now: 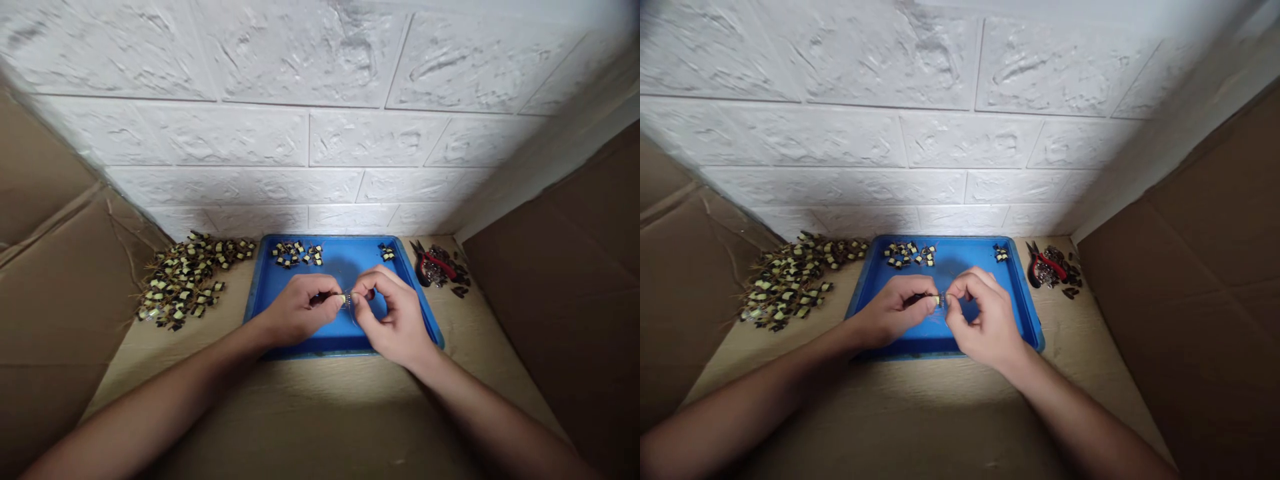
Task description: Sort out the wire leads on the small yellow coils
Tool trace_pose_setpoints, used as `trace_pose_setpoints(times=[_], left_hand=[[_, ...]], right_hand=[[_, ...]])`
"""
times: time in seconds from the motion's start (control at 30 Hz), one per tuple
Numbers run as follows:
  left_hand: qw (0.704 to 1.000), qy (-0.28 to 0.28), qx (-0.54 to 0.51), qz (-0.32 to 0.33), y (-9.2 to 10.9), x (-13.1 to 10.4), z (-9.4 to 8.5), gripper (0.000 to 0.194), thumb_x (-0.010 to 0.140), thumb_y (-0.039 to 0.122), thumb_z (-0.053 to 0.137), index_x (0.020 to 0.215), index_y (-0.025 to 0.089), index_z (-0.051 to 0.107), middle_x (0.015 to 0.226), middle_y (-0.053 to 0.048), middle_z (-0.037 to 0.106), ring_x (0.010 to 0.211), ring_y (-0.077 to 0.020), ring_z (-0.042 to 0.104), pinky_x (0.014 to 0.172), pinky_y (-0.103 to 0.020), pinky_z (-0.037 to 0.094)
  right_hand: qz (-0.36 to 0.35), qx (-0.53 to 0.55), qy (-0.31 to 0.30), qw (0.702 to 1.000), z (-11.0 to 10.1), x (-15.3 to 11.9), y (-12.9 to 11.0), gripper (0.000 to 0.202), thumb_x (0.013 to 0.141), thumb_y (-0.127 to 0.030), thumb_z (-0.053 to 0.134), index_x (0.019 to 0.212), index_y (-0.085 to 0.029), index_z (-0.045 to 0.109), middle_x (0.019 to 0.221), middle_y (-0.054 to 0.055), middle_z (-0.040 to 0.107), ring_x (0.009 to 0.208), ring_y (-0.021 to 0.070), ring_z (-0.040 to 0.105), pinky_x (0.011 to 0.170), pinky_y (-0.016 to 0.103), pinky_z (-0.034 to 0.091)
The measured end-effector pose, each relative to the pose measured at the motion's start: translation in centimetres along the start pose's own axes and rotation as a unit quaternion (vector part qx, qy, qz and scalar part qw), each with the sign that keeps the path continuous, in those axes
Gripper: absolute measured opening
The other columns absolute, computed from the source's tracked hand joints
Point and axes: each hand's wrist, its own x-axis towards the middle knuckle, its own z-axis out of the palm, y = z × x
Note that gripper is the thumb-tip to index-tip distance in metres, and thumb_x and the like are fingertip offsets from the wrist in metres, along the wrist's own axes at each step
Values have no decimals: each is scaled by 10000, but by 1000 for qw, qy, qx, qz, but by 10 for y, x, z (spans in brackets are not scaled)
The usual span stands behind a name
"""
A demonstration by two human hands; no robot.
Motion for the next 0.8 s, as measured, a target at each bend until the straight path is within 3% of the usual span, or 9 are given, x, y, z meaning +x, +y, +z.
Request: trace_pose_setpoints(times=[0.4, 0.8], left_hand=[[1000, 5, 15, -18, 1, 0, 1, 240, 890, 217, 520, 670, 132, 557, 609, 54, 425, 581, -70, 380, 560, -208, 294], [998, 36, 55, -13, -2, 0, 5, 210, 855, 170, 537, 648, 138, 533, 600, 60, 419, 580, -69, 383, 570, -208, 297]], right_hand=[[-143, -131, -2, 981, -5, -1, 4, 110, 835, -107, 611, 894, -193, 575, 840, 46, 661, 798, 212, 616, 745, 380, 397], [-194, -208, -23, 958, -6, -3, 4, 98, 866, -123, 632, 933, -185, 598, 872, 50, 684, 786, 208, 619, 738, 392, 385]])
